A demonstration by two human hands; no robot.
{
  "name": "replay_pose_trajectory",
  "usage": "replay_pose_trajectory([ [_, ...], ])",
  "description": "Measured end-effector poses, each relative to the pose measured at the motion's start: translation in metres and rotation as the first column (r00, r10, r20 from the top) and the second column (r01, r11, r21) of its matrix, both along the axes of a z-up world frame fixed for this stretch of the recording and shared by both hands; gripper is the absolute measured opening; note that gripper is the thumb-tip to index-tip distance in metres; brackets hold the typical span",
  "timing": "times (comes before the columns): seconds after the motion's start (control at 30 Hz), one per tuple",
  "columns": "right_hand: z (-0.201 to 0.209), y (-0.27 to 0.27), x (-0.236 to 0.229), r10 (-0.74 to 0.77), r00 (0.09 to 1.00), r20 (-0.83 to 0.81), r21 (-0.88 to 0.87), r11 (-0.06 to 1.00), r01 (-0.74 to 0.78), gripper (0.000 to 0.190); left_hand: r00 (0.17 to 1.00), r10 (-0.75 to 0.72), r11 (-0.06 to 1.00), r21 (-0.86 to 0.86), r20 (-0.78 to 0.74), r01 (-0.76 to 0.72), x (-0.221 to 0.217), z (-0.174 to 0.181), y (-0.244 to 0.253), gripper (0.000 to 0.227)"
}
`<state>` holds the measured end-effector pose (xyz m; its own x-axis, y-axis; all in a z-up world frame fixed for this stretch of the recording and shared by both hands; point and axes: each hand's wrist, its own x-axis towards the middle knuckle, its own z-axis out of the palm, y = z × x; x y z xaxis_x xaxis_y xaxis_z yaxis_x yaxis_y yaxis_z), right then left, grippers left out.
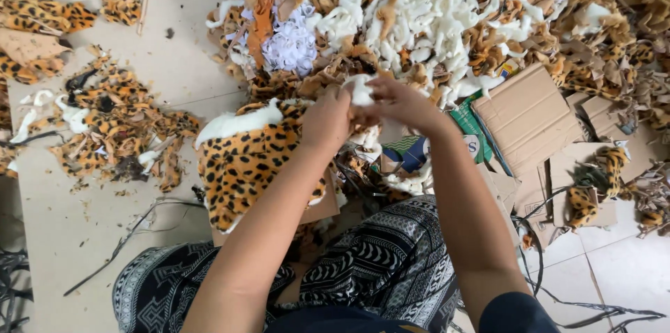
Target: Stuffing leopard-print fabric with foam and tying it with a cord
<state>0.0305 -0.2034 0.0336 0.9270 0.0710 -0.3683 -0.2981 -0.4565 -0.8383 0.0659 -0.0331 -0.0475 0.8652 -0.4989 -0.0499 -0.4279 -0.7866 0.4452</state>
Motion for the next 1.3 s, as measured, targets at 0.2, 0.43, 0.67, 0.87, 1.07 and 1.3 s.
replay_pose_trajectory([
  [0.2, -0.155, -0.148, 0.037, -0.416, 0.893, 0.175, -0.140, 0.887, 0.440, 0.049, 0.977, 0.126, 0.992, -0.024, 0.174, -0.124, 0.018, 0.005, 0.010, 0.068],
  [0.43, -0.165, -0.011, 0.017, -0.107, 0.994, -0.031, -0.392, 0.916, 0.087, 0.045, 0.999, 0.027, 0.998, -0.054, 0.019, -0.026, -0.015, 0.013, 0.001, 0.060],
  [0.67, -0.136, 0.026, -0.015, -0.097, 0.995, 0.014, -0.356, 0.930, 0.096, 0.055, 0.980, -0.187, 0.978, 0.080, -0.068, 0.192, -0.021, 0.027, 0.006, 0.075],
  [0.87, -0.051, -0.023, -0.015, -0.201, 0.965, 0.170, -0.146, 0.963, 0.226, 0.043, 0.984, -0.073, 0.992, -0.091, 0.165, 0.089, 0.011, 0.000, -0.010, 0.024],
  [1.07, -0.022, -0.045, -0.005, -0.377, 0.892, 0.250, 0.280, 0.910, 0.307, 0.040, 0.987, 0.147, 0.887, -0.449, 0.059, -0.105, 0.017, 0.040, -0.001, 0.020],
  [1.3, -0.066, -0.058, -0.004, -0.446, 0.876, 0.182, 0.336, 0.866, 0.371, 0.018, 0.959, 0.245, 0.800, -0.530, -0.143, -0.283, 0.016, 0.046, 0.010, 0.010],
])
